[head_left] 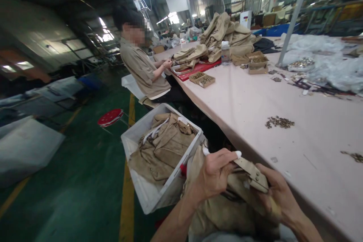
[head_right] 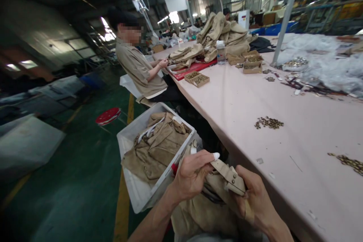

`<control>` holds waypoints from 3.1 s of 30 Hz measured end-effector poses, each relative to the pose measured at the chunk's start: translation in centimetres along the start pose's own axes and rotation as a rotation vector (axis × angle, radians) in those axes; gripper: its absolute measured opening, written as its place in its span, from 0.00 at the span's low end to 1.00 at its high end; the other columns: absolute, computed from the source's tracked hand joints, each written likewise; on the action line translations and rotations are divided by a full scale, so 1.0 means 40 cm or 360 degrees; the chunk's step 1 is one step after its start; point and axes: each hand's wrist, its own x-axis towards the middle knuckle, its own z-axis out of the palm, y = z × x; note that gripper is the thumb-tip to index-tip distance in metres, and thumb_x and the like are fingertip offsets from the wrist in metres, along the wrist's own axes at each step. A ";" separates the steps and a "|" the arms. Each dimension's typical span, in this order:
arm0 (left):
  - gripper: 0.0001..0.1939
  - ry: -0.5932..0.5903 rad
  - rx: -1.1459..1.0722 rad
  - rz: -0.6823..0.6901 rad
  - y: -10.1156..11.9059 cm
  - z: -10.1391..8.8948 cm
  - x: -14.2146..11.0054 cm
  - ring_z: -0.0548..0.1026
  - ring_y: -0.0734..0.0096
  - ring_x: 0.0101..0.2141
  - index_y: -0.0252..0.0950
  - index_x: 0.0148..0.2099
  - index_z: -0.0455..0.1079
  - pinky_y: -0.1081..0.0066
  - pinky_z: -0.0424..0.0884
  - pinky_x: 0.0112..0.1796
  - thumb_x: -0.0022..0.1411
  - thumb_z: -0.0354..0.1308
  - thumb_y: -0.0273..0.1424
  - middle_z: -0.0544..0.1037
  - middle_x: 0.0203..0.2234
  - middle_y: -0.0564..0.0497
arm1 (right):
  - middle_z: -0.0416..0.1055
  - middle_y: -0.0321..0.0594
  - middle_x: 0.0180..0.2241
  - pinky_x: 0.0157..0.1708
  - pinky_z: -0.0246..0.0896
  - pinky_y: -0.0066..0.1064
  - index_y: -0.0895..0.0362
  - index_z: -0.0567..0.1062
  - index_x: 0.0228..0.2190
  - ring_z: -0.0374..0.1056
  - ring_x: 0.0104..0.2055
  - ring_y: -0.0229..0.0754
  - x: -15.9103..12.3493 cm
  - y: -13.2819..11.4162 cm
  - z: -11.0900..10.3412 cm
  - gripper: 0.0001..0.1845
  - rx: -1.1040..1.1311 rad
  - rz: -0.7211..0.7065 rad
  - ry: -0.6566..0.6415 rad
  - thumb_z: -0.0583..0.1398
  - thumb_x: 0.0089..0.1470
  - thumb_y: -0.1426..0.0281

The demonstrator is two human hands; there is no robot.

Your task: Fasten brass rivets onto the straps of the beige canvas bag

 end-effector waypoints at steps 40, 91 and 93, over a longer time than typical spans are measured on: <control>0.17 -0.0736 -0.0679 -0.0617 -0.119 0.208 0.240 0.67 0.69 0.30 0.33 0.37 0.79 0.71 0.61 0.33 0.62 0.67 0.45 0.74 0.26 0.51 | 0.79 0.43 0.33 0.37 0.66 0.32 0.59 0.78 0.39 0.73 0.35 0.43 0.045 -0.004 -0.337 0.18 0.0391 0.0245 0.0194 0.64 0.63 0.55; 0.16 -0.0033 -0.0887 -0.1029 -0.126 0.177 0.105 0.64 0.78 0.18 0.27 0.38 0.83 0.75 0.57 0.21 0.50 0.74 0.35 0.76 0.20 0.50 | 0.75 0.48 0.35 0.36 0.59 0.33 0.59 0.72 0.34 0.71 0.36 0.46 0.399 0.198 -0.461 0.05 -0.1780 0.0242 0.0041 0.57 0.60 0.71; 0.16 -0.0040 -0.0845 -0.1106 -0.120 0.171 0.101 0.63 0.79 0.17 0.27 0.39 0.84 0.76 0.55 0.20 0.49 0.73 0.32 0.75 0.19 0.51 | 0.72 0.40 0.30 0.33 0.58 0.32 0.56 0.70 0.33 0.69 0.32 0.43 0.355 0.155 -0.426 0.04 -0.1687 0.0165 -0.0009 0.56 0.61 0.70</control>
